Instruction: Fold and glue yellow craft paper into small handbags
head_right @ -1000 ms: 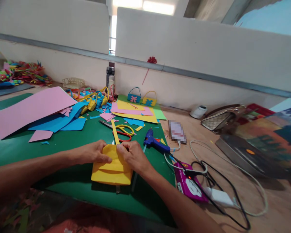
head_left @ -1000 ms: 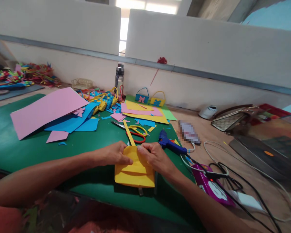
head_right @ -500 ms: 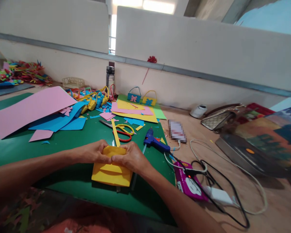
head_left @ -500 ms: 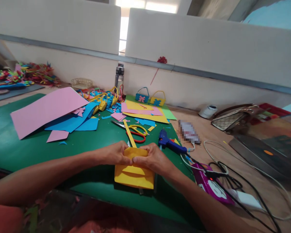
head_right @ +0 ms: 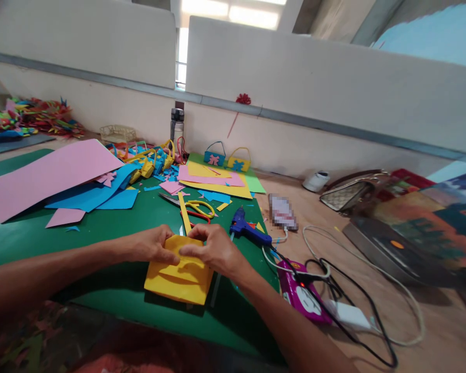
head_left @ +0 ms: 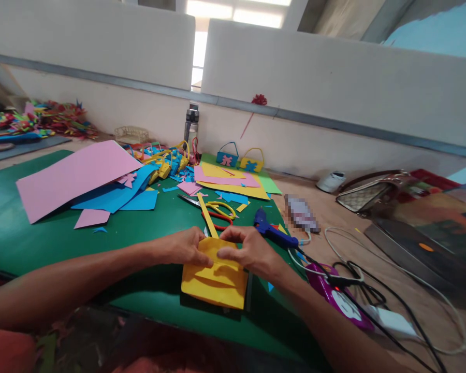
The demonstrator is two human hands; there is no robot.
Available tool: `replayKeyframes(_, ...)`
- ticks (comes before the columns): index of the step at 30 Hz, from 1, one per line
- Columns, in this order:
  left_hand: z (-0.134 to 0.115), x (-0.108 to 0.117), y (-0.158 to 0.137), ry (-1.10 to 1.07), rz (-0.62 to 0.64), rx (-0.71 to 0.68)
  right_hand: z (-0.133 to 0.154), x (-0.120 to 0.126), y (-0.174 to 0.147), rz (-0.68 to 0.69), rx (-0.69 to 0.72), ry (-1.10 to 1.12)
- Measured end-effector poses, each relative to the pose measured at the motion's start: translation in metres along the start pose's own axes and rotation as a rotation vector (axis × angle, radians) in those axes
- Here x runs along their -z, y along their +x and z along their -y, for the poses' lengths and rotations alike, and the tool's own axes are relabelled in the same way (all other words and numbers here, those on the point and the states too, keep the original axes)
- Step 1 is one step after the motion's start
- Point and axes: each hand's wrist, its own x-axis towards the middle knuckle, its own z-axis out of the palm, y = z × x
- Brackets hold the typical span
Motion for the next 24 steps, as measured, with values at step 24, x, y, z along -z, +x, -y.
replayKeyframes(24,0.002,-0.005,0.001,0.166,-0.039,-0.054,-0.006,-0.005,-0.005,0.108,0.129,-0.229)
